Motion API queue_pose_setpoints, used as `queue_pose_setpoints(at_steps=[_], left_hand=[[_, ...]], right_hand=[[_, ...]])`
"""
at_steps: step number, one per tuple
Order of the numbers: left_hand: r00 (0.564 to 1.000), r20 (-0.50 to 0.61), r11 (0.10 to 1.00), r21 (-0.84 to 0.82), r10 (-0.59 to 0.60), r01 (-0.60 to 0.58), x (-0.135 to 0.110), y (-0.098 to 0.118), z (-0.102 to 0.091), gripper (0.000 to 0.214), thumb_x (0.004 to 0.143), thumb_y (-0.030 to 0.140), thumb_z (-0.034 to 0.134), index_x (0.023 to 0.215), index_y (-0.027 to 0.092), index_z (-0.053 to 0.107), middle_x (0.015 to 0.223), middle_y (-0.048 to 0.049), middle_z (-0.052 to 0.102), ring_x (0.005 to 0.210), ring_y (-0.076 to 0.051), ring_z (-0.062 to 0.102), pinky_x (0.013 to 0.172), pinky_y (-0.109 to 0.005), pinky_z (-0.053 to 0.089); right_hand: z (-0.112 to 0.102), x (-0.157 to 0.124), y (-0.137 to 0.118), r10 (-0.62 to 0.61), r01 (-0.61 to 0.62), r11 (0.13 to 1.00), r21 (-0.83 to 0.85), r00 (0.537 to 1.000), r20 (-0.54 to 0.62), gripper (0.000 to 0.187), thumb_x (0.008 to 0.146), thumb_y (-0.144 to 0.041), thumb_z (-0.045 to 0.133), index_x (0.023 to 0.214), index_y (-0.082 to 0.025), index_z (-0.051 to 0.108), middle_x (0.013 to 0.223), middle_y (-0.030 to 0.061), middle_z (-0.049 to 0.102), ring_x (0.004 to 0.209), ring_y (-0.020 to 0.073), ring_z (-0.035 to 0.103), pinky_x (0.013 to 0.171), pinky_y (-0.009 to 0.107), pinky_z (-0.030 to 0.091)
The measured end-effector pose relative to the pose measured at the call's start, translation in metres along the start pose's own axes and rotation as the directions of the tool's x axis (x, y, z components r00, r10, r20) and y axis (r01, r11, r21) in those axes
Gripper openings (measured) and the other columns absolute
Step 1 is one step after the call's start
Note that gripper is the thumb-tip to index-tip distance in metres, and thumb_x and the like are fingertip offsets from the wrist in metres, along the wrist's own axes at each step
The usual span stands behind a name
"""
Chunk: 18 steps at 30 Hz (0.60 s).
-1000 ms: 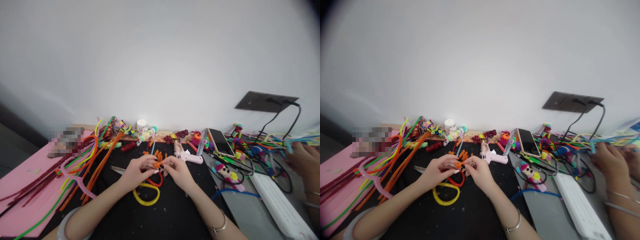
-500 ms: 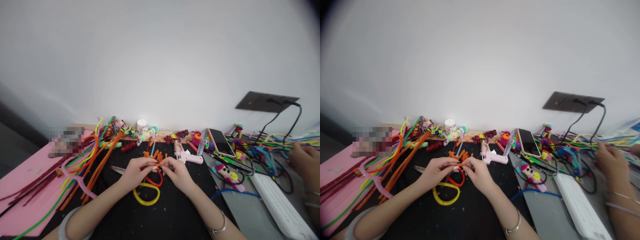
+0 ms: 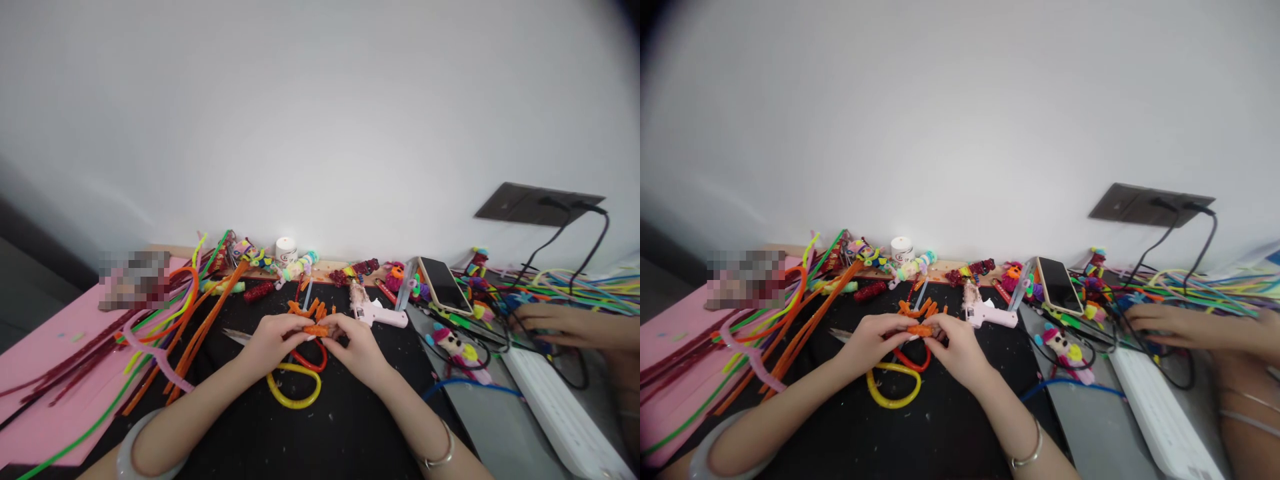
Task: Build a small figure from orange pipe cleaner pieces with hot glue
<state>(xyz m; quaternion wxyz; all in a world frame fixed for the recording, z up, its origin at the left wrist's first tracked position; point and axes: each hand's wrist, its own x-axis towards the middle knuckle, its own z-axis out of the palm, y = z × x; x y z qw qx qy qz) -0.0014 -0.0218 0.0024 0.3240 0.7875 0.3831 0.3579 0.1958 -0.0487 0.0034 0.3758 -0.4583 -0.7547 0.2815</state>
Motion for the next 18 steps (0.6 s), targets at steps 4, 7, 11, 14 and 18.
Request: queue_pose_setpoints(at_steps=[4,7,11,14,18], left_hand=[[1.0,0.01,0.999,0.025,0.024,-0.024,-0.0003,-0.0008,-0.0004,0.015,0.079,0.017,0.062,0.09,0.019,0.071,0.089,-0.0043,0.074,0.081,-0.019,0.069,0.077,-0.025,0.051],[0.997,0.046,0.996,0.056,0.062,-0.064,-0.0009,0.0,-0.0009,0.015,0.081,0.018,0.059,0.091,0.019,0.07,0.089,-0.0044,0.074,0.081,-0.018,0.068,0.077,-0.024,0.05],[0.991,0.094,0.989,0.099,0.1,-0.109,-0.0023,0.0018,-0.0005,0.017,0.086,0.017,0.053,0.091,0.018,0.068,0.087,-0.0048,0.072,0.08,-0.017,0.067,0.075,-0.023,0.049],[0.988,0.113,0.986,0.115,0.106,-0.119,-0.003,0.0034,0.0001,0.017,0.087,0.016,0.049,0.089,0.016,0.067,0.083,-0.005,0.071,0.077,-0.016,0.066,0.072,-0.023,0.048],[0.988,0.13,0.991,0.091,0.088,-0.1,-0.0027,0.0046,0.0001,0.016,0.087,0.016,0.05,0.089,0.017,0.066,0.082,-0.0037,0.07,0.076,-0.015,0.065,0.071,-0.022,0.048]], right_hand=[[0.0007,-0.001,0.0024,-0.023,0.023,0.998,-0.052,1.0,-0.007,0.019,0.077,-0.014,0.062,0.094,-0.021,0.063,0.076,0.0004,0.065,0.063,0.0131,0.057,0.06,0.023,0.047],[0.0015,-0.0016,0.004,-0.027,0.027,0.998,-0.061,1.0,-0.007,0.013,0.081,-0.016,0.059,0.091,-0.022,0.064,0.08,0.0016,0.066,0.066,0.0141,0.058,0.062,0.024,0.046],[0.0014,-0.0018,0.0026,-0.005,0.005,0.998,-0.058,1.0,-0.003,0.009,0.084,-0.016,0.056,0.084,-0.021,0.064,0.079,0.0018,0.067,0.071,0.0156,0.062,0.066,0.026,0.047],[0.0003,-0.0021,0.0001,-0.011,0.012,0.999,-0.047,1.0,0.004,0.01,0.084,-0.014,0.055,0.081,-0.02,0.063,0.078,0.0015,0.067,0.072,0.0151,0.063,0.067,0.025,0.046],[-0.0005,-0.0015,-0.0006,-0.001,0.002,0.999,-0.033,1.0,0.014,0.011,0.084,-0.014,0.056,0.08,-0.02,0.064,0.075,0.0009,0.067,0.069,0.0141,0.062,0.064,0.023,0.046]])
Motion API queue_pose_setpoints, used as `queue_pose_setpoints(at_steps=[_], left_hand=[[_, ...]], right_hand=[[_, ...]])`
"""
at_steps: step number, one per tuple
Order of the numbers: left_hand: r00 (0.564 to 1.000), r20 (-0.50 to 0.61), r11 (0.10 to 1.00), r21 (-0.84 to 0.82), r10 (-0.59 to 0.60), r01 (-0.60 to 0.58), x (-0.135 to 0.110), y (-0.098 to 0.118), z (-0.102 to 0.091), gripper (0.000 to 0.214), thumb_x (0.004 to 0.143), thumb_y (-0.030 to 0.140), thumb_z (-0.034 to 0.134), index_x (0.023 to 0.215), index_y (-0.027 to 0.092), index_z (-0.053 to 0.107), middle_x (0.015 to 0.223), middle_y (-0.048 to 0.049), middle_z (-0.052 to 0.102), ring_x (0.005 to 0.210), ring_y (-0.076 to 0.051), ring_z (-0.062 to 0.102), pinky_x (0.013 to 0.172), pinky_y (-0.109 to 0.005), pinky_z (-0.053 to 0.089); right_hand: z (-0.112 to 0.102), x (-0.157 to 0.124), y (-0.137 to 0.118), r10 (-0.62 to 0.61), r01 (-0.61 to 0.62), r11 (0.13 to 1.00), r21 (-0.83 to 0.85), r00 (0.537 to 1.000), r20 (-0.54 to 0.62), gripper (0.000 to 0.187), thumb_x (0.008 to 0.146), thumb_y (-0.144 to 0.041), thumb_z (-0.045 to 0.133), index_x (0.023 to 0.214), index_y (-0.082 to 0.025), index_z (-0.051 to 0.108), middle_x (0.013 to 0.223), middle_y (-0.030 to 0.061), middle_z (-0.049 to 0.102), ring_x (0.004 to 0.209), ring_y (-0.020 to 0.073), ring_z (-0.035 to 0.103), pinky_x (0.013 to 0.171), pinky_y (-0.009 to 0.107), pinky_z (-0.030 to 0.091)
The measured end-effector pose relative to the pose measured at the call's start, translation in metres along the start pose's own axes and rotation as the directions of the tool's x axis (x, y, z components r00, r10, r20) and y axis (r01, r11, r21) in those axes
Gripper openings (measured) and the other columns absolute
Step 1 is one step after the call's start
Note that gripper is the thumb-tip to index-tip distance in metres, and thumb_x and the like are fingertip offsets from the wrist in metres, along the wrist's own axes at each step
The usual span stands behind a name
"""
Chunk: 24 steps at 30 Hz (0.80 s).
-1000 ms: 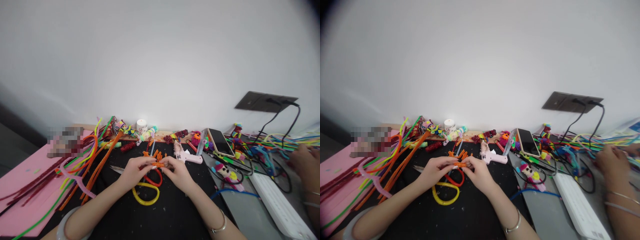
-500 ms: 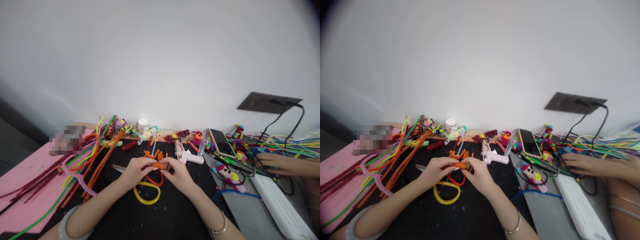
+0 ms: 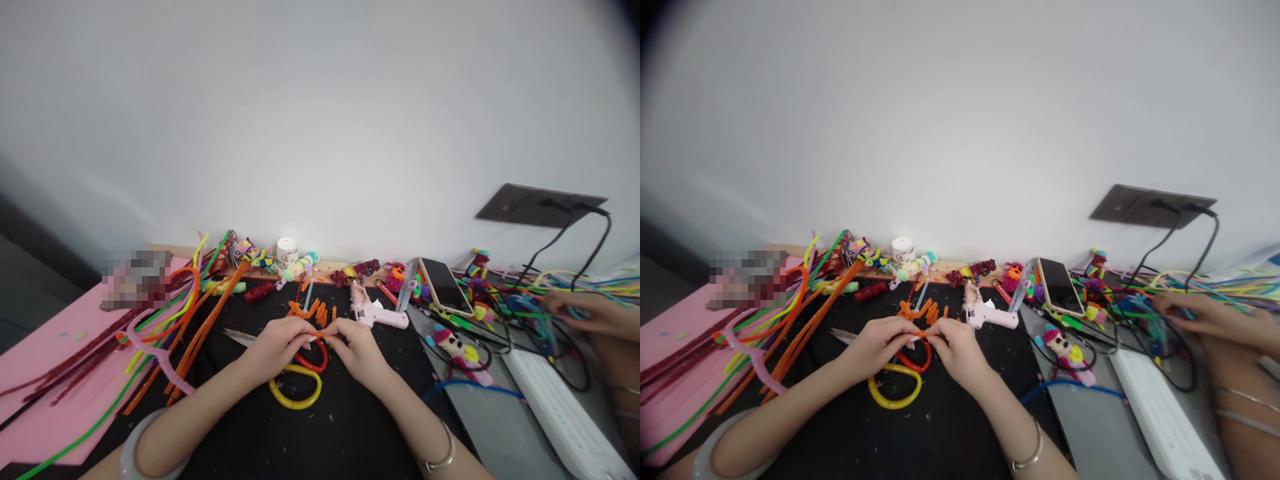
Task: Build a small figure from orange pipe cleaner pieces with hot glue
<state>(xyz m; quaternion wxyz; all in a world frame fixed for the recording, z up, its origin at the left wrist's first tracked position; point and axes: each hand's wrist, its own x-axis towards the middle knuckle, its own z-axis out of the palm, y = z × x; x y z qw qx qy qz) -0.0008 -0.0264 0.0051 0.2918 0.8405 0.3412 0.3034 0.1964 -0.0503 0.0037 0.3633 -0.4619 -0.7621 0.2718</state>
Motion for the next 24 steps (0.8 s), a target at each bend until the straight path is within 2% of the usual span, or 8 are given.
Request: queue_pose_setpoints(at_steps=[3,7,9,12,16,24], left_hand=[[0.998,-0.042,0.998,-0.052,-0.037,0.034,0.0006,-0.0011,-0.0005,0.014,0.085,0.017,0.054,0.088,0.018,0.067,0.085,-0.0032,0.072,0.078,-0.015,0.066,0.073,-0.022,0.048],[0.99,-0.099,0.99,-0.112,-0.1,0.089,0.0018,-0.0036,-0.0008,0.012,0.083,0.019,0.057,0.087,0.017,0.069,0.085,-0.0034,0.073,0.076,-0.016,0.067,0.071,-0.023,0.049],[0.989,-0.095,0.987,-0.123,-0.116,0.104,0.0023,-0.0036,-0.001,0.012,0.083,0.019,0.057,0.087,0.017,0.069,0.083,-0.0035,0.073,0.074,-0.015,0.067,0.071,-0.022,0.049],[0.993,-0.051,0.988,-0.113,-0.107,0.101,0.0028,-0.0019,-0.0014,0.013,0.083,0.019,0.057,0.086,0.017,0.069,0.082,-0.0031,0.073,0.074,-0.015,0.066,0.07,-0.022,0.048],[0.995,-0.005,0.99,-0.102,-0.095,0.094,0.0029,0.0002,-0.0013,0.013,0.084,0.018,0.056,0.087,0.016,0.069,0.084,-0.0036,0.073,0.075,-0.015,0.066,0.071,-0.021,0.048],[0.996,0.011,0.989,-0.117,-0.091,0.092,0.0014,0.0016,-0.0002,0.014,0.084,0.018,0.055,0.086,0.016,0.069,0.078,-0.0031,0.072,0.07,-0.014,0.065,0.066,-0.02,0.047]], right_hand=[[0.0002,0.0017,0.0015,0.027,-0.026,0.999,0.026,0.999,-0.034,0.01,0.08,-0.013,0.06,0.084,-0.02,0.065,0.074,0.0004,0.067,0.065,0.0136,0.06,0.062,0.023,0.046],[-0.0003,0.0032,0.0026,0.028,-0.021,0.994,0.104,0.997,-0.069,0.026,0.074,-0.015,0.066,0.099,-0.02,0.064,0.077,0.0012,0.066,0.065,0.0138,0.06,0.062,0.024,0.049],[-0.0005,0.0028,0.0023,0.019,-0.011,0.994,0.106,0.998,-0.067,0.026,0.074,-0.017,0.067,0.1,-0.021,0.064,0.075,0.0009,0.064,0.063,0.0134,0.059,0.061,0.023,0.049],[-0.0001,0.0013,0.0016,0.01,-0.005,0.997,0.072,0.998,-0.067,0.019,0.077,-0.019,0.064,0.096,-0.021,0.066,0.072,0.0005,0.064,0.061,0.0128,0.057,0.059,0.023,0.047],[0.0015,0.0003,0.0019,0.024,-0.021,0.998,0.058,0.998,-0.057,0.011,0.082,-0.023,0.06,0.088,-0.021,0.068,0.057,-0.0025,0.057,0.05,0.0105,0.049,0.051,0.021,0.04],[0.0033,-0.0012,-0.0005,0.149,-0.14,0.969,0.206,0.989,-0.027,0.014,0.084,-0.022,0.054,0.074,-0.017,0.062,0.05,-0.0026,0.053,0.046,0.0108,0.047,0.047,0.022,0.035]])
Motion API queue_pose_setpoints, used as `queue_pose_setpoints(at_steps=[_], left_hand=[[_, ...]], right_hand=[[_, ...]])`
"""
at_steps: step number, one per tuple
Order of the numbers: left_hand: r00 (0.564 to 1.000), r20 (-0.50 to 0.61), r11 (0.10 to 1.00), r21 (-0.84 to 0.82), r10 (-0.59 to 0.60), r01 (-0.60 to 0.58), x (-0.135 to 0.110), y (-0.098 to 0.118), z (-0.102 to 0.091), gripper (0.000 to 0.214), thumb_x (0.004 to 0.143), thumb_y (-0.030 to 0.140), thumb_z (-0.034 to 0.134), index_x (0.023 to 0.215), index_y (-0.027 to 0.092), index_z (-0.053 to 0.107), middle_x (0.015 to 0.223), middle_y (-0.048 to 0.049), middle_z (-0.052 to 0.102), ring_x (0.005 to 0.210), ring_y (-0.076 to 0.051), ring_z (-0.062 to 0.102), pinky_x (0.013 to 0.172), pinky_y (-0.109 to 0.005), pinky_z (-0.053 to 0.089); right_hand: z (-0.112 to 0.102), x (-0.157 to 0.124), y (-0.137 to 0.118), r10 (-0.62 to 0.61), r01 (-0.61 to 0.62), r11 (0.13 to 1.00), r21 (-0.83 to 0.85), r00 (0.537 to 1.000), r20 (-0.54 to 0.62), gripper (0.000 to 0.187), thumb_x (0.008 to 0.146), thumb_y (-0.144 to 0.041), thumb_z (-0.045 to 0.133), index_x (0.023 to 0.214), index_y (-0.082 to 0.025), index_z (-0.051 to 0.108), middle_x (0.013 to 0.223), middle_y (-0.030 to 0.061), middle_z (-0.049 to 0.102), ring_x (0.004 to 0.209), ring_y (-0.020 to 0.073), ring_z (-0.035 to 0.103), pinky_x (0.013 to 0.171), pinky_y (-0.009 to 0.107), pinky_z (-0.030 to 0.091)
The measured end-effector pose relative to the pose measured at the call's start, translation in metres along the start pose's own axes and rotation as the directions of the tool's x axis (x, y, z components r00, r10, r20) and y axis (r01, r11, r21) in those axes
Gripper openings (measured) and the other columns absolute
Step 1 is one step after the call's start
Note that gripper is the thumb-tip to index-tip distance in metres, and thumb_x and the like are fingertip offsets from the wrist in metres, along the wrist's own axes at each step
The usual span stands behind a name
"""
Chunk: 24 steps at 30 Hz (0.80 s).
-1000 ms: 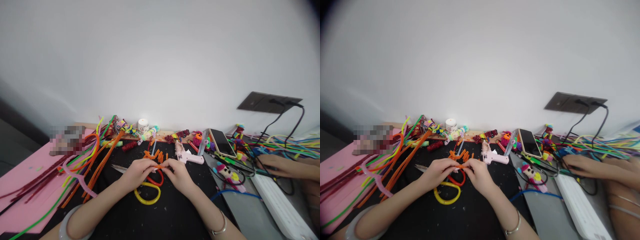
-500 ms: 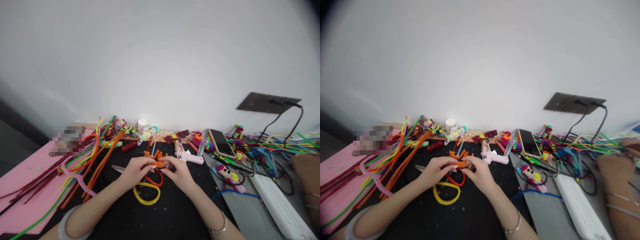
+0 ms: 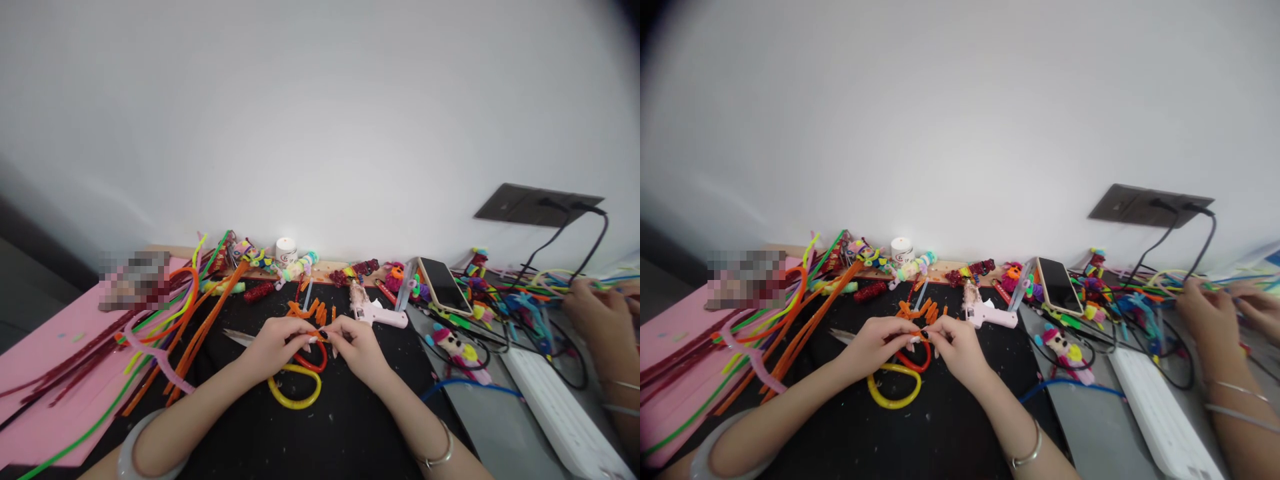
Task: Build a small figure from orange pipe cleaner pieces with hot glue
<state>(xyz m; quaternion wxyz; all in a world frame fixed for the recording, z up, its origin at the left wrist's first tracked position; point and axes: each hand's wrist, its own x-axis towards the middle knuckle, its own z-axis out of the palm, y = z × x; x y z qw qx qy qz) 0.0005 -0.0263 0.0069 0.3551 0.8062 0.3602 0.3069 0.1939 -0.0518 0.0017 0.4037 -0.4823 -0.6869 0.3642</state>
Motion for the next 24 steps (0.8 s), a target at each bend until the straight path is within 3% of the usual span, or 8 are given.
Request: queue_pose_setpoints(at_steps=[8,14,24], left_hand=[[1.0,-0.008,1.0,-0.019,-0.009,0.009,0.001,0.003,0.0,0.014,0.084,0.018,0.055,0.083,0.016,0.069,0.068,-0.0008,0.069,0.063,-0.012,0.063,0.062,-0.019,0.045],[0.997,-0.049,0.997,-0.048,-0.056,0.054,0.001,0.001,0.0,0.013,0.083,0.018,0.056,0.082,0.015,0.068,0.067,-0.0017,0.069,0.06,-0.012,0.063,0.061,-0.019,0.046],[0.971,-0.194,0.983,-0.141,-0.142,0.116,0.001,-0.005,0.0,0.013,0.08,0.022,0.06,0.087,0.015,0.067,0.082,-0.0052,0.073,0.072,-0.017,0.069,0.067,-0.024,0.054]], right_hand=[[-0.002,0.001,-0.004,0.059,-0.059,0.998,-0.002,0.997,-0.047,0.021,0.083,-0.025,0.052,0.064,-0.019,0.05,0.045,-0.0073,0.041,0.042,0.0089,0.038,0.044,0.021,0.029],[-0.006,0.001,0.001,0.092,-0.085,0.993,0.078,0.991,-0.098,0.023,0.086,-0.028,0.049,0.065,-0.02,0.044,0.046,-0.0079,0.04,0.042,0.0086,0.037,0.043,0.021,0.028],[-0.008,0.004,0.01,0.049,-0.055,0.998,-0.019,0.973,-0.224,0.023,0.085,-0.028,0.047,0.064,-0.021,0.042,0.051,-0.0065,0.039,0.045,0.0096,0.035,0.044,0.022,0.026]])
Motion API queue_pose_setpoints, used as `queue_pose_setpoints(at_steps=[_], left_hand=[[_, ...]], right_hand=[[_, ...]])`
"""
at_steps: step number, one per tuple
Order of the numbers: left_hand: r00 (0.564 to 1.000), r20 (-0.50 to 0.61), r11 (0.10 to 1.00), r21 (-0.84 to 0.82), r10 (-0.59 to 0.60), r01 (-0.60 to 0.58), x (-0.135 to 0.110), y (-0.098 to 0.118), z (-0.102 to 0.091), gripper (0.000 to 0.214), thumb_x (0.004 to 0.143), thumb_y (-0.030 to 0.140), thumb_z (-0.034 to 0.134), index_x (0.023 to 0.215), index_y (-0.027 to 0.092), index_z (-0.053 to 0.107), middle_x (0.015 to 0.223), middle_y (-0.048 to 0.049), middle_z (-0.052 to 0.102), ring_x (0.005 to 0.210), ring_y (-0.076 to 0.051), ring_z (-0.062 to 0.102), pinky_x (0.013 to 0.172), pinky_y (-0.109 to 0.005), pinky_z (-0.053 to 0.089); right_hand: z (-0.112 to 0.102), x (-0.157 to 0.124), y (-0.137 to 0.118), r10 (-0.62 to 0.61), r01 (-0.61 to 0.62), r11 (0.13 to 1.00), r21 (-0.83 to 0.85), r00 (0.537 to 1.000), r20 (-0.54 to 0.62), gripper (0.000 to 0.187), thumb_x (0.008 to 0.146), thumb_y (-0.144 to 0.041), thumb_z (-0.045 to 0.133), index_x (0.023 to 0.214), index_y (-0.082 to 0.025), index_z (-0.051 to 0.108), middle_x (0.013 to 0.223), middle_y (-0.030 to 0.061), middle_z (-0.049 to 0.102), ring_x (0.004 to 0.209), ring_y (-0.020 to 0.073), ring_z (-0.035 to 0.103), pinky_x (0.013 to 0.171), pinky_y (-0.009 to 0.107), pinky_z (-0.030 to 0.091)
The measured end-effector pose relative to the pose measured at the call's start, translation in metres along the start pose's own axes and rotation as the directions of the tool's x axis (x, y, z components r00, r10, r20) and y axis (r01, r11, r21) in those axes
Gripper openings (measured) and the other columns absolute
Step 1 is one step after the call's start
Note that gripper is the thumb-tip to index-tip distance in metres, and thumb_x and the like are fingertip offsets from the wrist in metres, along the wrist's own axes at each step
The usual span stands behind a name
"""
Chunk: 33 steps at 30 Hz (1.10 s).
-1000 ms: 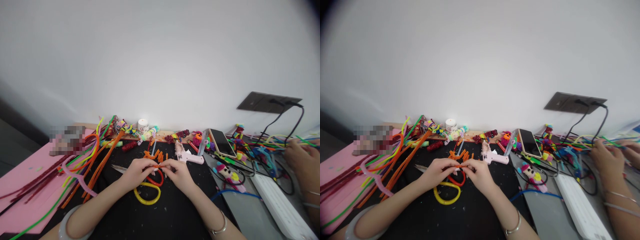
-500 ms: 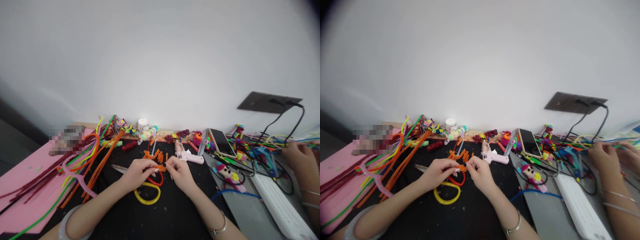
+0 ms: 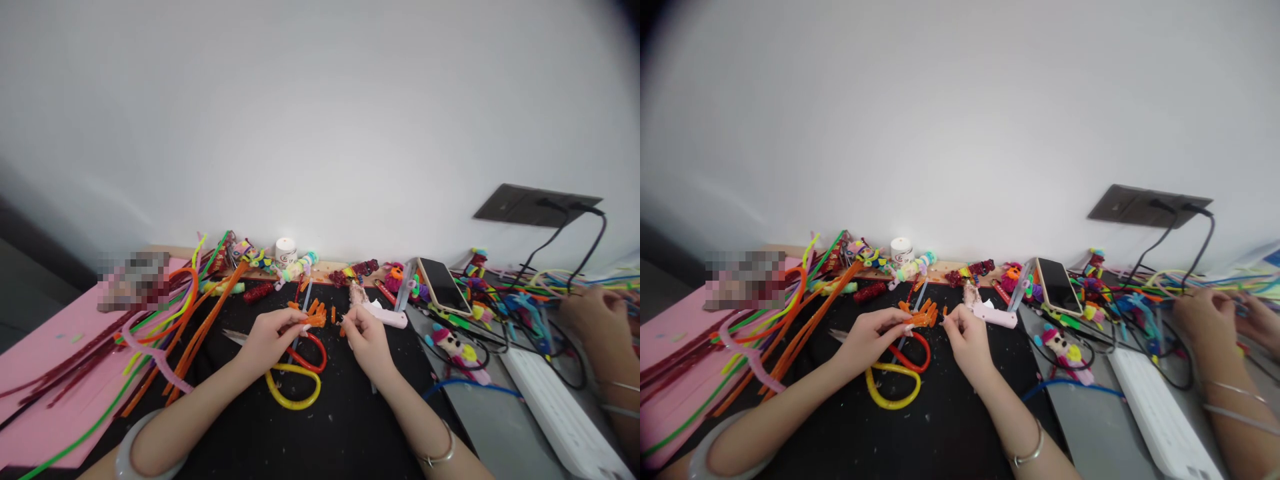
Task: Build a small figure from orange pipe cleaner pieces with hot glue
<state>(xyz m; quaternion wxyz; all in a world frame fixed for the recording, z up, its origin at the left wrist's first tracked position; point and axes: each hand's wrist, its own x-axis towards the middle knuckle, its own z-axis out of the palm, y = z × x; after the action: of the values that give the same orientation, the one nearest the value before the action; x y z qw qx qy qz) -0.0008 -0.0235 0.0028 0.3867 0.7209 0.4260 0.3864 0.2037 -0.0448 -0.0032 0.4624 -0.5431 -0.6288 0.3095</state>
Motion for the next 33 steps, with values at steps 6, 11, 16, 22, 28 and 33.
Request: queue_pose_setpoints(at_steps=[6,11,16,22,28,33], left_hand=[[0.998,-0.037,0.989,-0.136,-0.059,0.053,-0.0004,-0.0013,0.0011,0.016,0.084,0.028,0.057,0.091,0.014,0.064,0.082,-0.0047,0.071,0.075,-0.019,0.07,0.072,-0.03,0.057],[0.984,-0.148,0.979,-0.189,-0.1,0.071,0.0008,-0.0067,-0.0003,0.018,0.083,0.029,0.058,0.093,0.014,0.06,0.077,-0.0036,0.07,0.073,-0.018,0.07,0.073,-0.031,0.057],[0.981,-0.159,0.978,-0.194,-0.109,0.078,0.0017,-0.0051,-0.0008,0.019,0.082,0.03,0.059,0.093,0.015,0.06,0.081,-0.0047,0.071,0.075,-0.019,0.07,0.074,-0.032,0.057],[0.984,-0.133,0.973,-0.214,-0.12,0.089,0.0019,-0.0051,-0.0008,0.028,0.083,0.032,0.058,0.104,0.014,0.058,0.083,-0.0051,0.071,0.075,-0.019,0.07,0.074,-0.033,0.058],[0.998,-0.046,0.99,-0.139,-0.039,0.032,0.0002,-0.003,0.0001,0.025,0.086,0.03,0.053,0.103,0.014,0.062,0.085,-0.0054,0.072,0.072,-0.017,0.07,0.071,-0.03,0.058],[0.995,0.036,0.994,0.055,0.09,-0.092,-0.0019,0.0021,-0.0003,0.02,0.085,0.022,0.055,0.099,0.016,0.068,0.089,-0.0064,0.074,0.079,-0.018,0.069,0.075,-0.027,0.055]], right_hand=[[-0.0031,-0.0012,-0.0067,-0.046,0.046,0.995,-0.087,0.999,0.003,0.028,0.088,-0.027,0.043,0.06,-0.021,0.042,0.05,-0.0051,0.039,0.049,0.0109,0.037,0.048,0.023,0.028],[-0.0047,-0.0002,-0.0072,-0.059,0.058,0.994,-0.098,0.998,-0.012,0.03,0.088,-0.028,0.043,0.059,-0.021,0.039,0.051,-0.0048,0.041,0.049,0.0106,0.037,0.048,0.023,0.028],[0.0,0.0008,-0.004,-0.064,0.068,0.986,-0.152,0.997,0.033,0.016,0.081,-0.02,0.051,0.065,-0.019,0.052,0.052,-0.005,0.043,0.049,0.0104,0.04,0.047,0.021,0.031],[0.0012,0.0004,-0.0059,-0.157,0.172,0.975,-0.138,0.981,0.112,0.025,0.083,-0.014,0.047,0.098,-0.021,0.065,0.074,0.0017,0.062,0.057,0.0122,0.052,0.054,0.023,0.04],[0.0003,-0.0012,-0.0095,-0.111,0.123,0.983,-0.136,0.989,0.093,0.016,0.086,-0.018,0.046,0.083,-0.019,0.062,0.061,-0.0007,0.057,0.053,0.0124,0.051,0.052,0.023,0.039],[-0.0013,-0.0008,-0.0088,-0.157,0.162,0.979,-0.12,0.986,0.051,0.026,0.086,-0.015,0.045,0.106,-0.021,0.061,0.079,0.0026,0.06,0.064,0.0143,0.054,0.061,0.025,0.044]])
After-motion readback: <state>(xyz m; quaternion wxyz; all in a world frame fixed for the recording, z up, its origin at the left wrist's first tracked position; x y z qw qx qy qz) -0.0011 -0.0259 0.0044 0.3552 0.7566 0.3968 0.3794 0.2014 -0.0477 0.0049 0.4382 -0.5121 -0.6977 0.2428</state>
